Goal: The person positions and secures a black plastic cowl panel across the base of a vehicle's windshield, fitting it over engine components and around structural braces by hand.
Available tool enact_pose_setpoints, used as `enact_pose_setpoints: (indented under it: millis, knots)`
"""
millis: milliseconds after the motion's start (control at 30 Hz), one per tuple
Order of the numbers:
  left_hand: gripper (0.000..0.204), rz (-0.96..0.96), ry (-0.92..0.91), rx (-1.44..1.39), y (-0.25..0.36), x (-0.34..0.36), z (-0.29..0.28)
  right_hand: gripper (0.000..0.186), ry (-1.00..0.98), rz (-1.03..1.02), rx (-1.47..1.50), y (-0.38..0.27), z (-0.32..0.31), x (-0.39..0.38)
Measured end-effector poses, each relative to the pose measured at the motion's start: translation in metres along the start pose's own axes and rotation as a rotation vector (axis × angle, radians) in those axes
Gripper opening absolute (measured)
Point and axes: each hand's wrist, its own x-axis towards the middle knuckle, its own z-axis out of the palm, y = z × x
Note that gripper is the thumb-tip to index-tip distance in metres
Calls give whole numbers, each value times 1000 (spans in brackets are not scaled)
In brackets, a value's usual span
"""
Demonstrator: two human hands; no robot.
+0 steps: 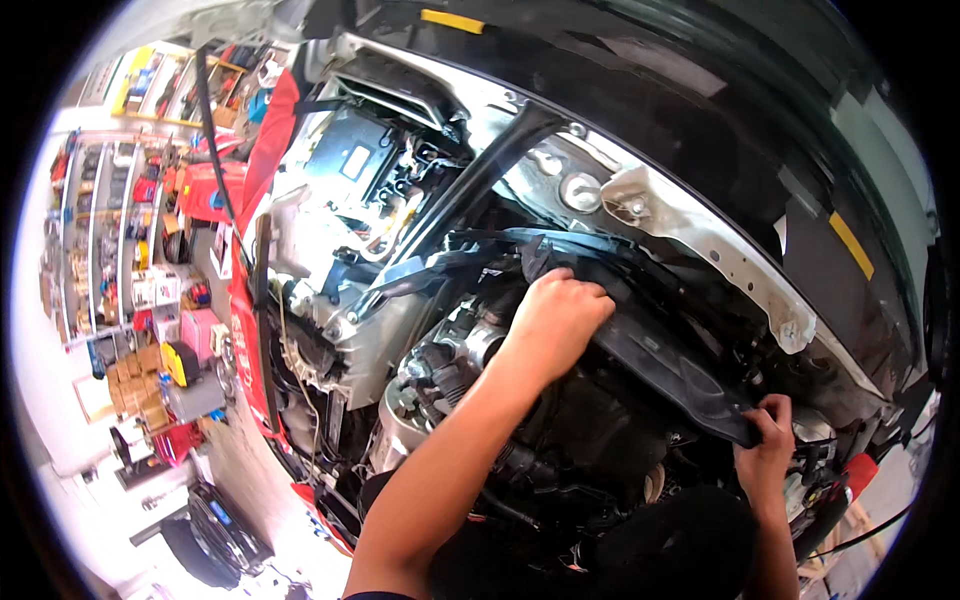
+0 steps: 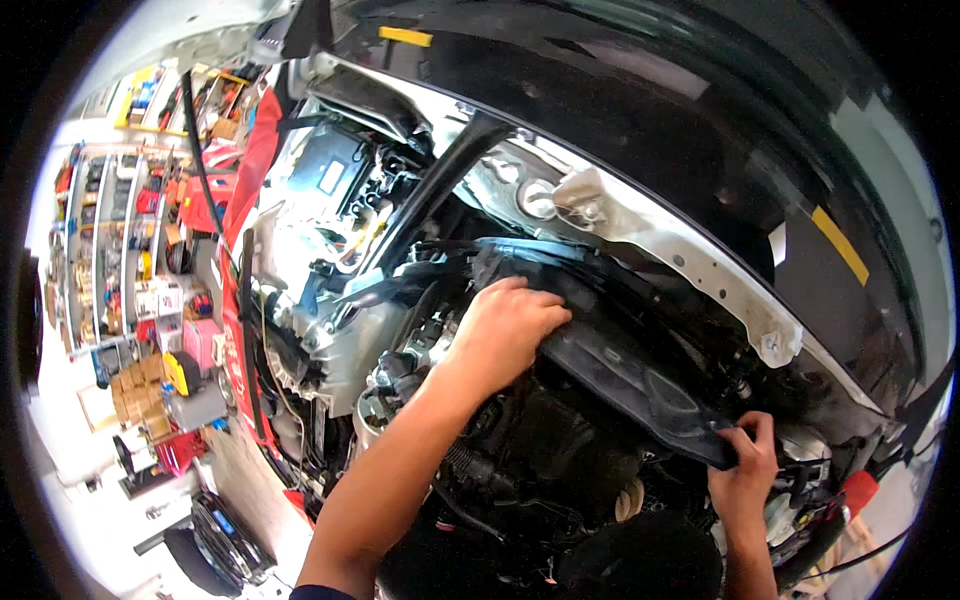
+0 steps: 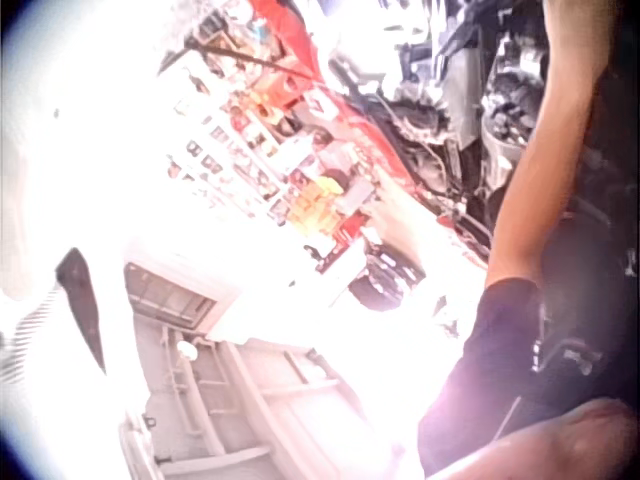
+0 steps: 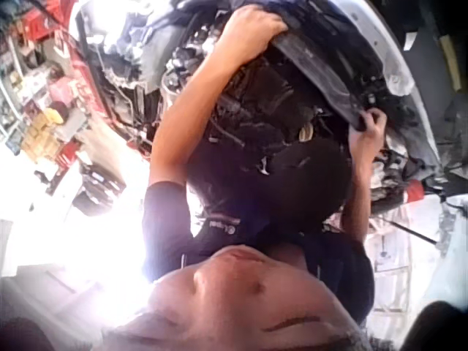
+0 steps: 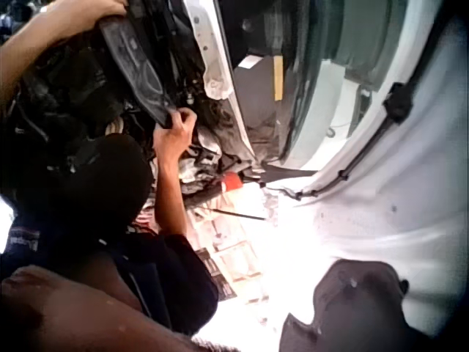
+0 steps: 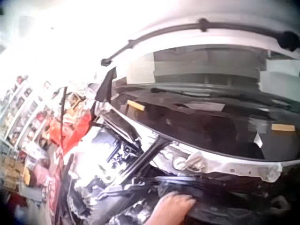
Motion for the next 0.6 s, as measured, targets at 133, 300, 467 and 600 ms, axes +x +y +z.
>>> enact_pose_setpoints:
  millis: [133, 300, 467, 600]
  knots:
    - [36, -22, 9, 5, -11, -11, 20, 28, -16, -46, 7, -1, 14, -3]
    - [46, -61, 200, -53, 10, -51, 14, 26, -59, -99, -47, 6, 12, -9]
    - [46, -519, 598, -169, -15, -140, -2, 22, -27, -122, -97, 2, 16, -13]
    - [43, -898, 747, -300, -53, -216, 34, 23, -58, -99, -96, -4, 9, -13]
